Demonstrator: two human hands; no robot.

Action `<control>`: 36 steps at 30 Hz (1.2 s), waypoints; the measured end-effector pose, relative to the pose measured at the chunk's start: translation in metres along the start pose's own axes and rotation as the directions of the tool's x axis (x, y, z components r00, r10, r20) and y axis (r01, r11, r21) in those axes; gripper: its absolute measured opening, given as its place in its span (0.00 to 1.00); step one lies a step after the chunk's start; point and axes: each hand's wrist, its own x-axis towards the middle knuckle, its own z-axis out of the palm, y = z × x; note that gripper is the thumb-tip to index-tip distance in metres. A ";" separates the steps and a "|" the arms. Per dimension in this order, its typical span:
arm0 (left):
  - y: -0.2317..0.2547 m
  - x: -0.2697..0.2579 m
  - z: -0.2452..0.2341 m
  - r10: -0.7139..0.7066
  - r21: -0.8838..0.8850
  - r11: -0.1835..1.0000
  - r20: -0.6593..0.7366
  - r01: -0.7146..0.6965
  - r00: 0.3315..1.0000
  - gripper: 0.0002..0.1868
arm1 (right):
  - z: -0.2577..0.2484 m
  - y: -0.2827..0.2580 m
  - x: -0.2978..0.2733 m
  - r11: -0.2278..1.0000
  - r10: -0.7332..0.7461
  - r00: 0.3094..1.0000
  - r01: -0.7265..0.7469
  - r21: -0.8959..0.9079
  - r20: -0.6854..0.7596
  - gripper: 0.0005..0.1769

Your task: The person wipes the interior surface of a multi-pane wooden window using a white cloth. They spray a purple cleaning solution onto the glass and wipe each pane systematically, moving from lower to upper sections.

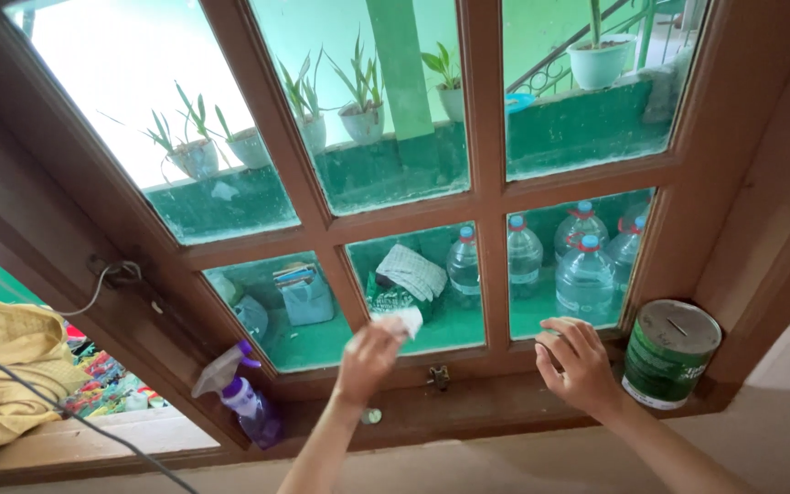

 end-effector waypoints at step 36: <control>0.020 0.093 0.012 -0.025 -0.078 0.997 -0.083 0.019 0.996 0.17 | -0.013 0.003 -0.032 0.990 0.114 0.991 -0.119 0.073 0.072 0.04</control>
